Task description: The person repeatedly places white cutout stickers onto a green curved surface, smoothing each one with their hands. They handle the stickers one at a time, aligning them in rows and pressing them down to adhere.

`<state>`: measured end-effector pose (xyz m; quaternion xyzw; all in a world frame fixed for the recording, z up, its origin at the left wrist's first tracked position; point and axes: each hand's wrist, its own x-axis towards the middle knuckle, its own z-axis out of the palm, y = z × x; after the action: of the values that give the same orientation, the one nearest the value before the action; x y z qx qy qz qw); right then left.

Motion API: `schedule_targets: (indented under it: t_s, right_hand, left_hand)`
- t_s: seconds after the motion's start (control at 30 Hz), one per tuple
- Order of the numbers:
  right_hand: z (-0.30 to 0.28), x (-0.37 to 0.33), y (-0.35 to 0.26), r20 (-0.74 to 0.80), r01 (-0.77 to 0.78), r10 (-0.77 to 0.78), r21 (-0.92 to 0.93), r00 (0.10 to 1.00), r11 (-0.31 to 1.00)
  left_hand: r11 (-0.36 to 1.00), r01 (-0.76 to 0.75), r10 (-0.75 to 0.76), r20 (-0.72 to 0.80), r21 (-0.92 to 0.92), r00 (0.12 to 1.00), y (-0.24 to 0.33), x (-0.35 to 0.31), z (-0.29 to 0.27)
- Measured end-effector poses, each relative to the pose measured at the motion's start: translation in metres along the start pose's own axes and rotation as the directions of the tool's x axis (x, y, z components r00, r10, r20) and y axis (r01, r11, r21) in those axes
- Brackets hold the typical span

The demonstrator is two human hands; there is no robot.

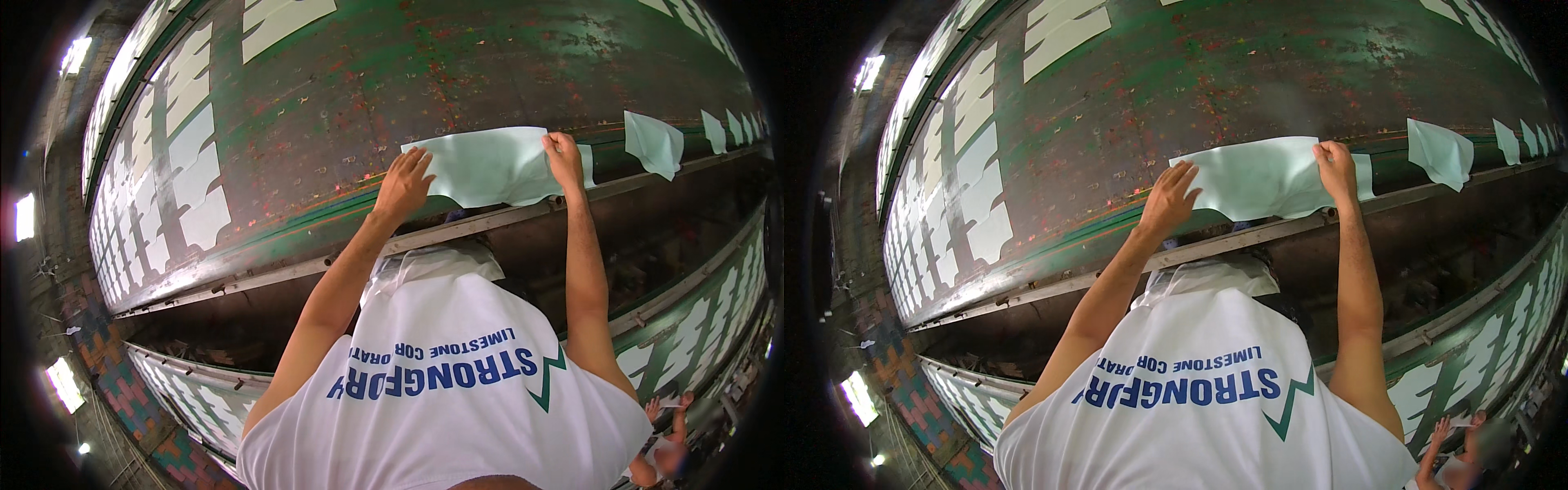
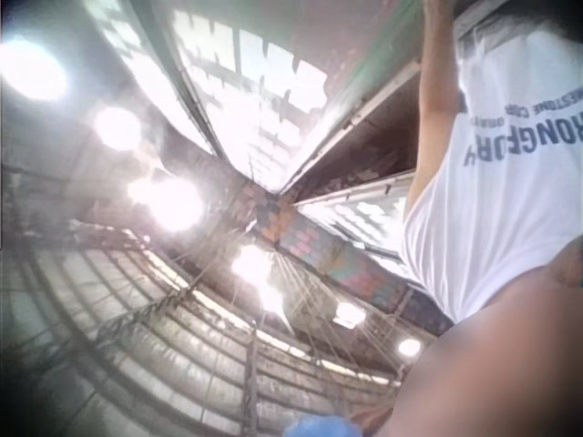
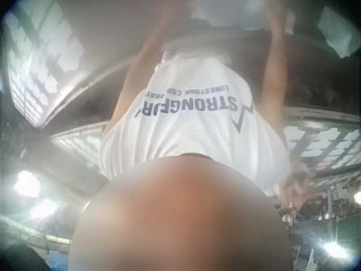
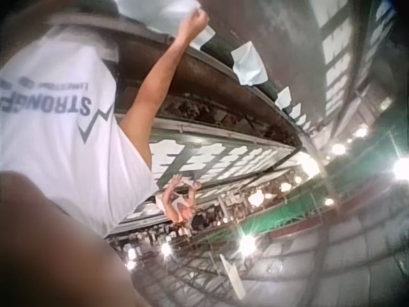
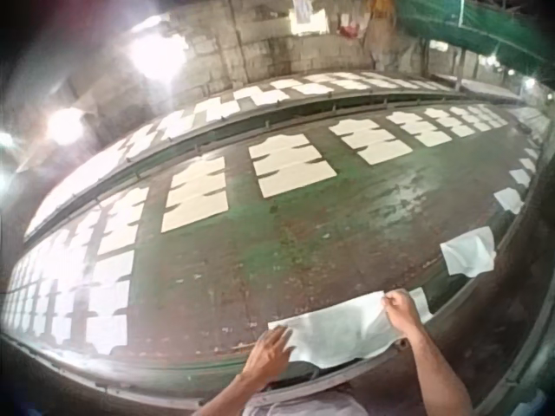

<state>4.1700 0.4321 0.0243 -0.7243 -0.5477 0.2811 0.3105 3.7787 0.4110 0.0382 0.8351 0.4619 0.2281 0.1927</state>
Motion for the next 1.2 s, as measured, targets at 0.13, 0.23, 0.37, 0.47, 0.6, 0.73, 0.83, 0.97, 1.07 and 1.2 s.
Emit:
schedule_targets:
  t_s: [0.13, 0.23, 0.37, 0.47, 0.6, 0.73, 0.83, 0.97, 1.07, 1.2]
  right_hand:
    - [-0.004, 0.003, 0.01, 0.064, -0.114, 0.102, 0.231, 0.993, 0.966]
    - [-0.012, 0.002, 0.011, 0.171, -0.275, 0.217, 0.528, 0.961, 0.803]
    - [-0.015, -0.003, -0.001, 0.181, -0.236, 0.153, 0.698, 0.972, 0.676]
    - [-0.018, -0.011, -0.023, 0.2, -0.24, 0.135, 0.747, 0.971, 0.62]
    - [0.0, -0.022, -0.072, 0.325, -0.22, -0.057, 0.748, 0.944, 0.626]
    - [0.054, -0.044, -0.128, 0.486, -0.189, -0.152, 0.583, 0.86, 0.79]
    - [0.102, -0.068, -0.167, 0.615, -0.12, -0.257, 0.503, 0.745, 0.856]
    - [0.141, -0.079, -0.207, 0.605, -0.069, -0.294, 0.503, 0.74, 0.861]
    - [0.159, -0.065, -0.227, 0.511, 0.285, -0.449, 0.368, 0.733, 0.885]
    - [0.186, -0.051, -0.242, 0.619, 0.721, -0.639, 0.164, 0.456, 0.673]
  left_hand:
    - [0.982, 0.099, -0.117, 0.104, 0.164, 0.988, 0.009, -0.014, 0.014]
    - [0.979, 0.132, -0.149, 0.107, 0.152, 0.983, 0.013, -0.013, 0.015]
    - [0.975, 0.142, -0.169, 0.152, 0.172, 0.974, 0.013, -0.007, 0.013]
    - [0.978, 0.133, -0.156, 0.141, 0.162, 0.978, 0.013, -0.005, 0.008]
    - [0.975, 0.219, -0.221, 0.086, 0.03, 0.972, 0.03, -0.004, 0.0]
    - [0.769, 0.279, -0.258, 0.12, -0.575, 0.959, 0.05, -0.013, -0.019]
    - [0.553, 0.35, -0.448, 0.085, -0.756, 0.89, 0.047, -0.024, -0.032]
    - [0.434, 0.47, -0.677, 0.067, -0.769, 0.733, 0.003, -0.044, -0.05]
    - [0.469, 0.468, -0.693, 0.015, -0.749, 0.72, -0.024, -0.071, -0.068]
    - [0.651, 0.363, -0.602, -0.161, -0.667, 0.782, -0.058, -0.097, -0.101]
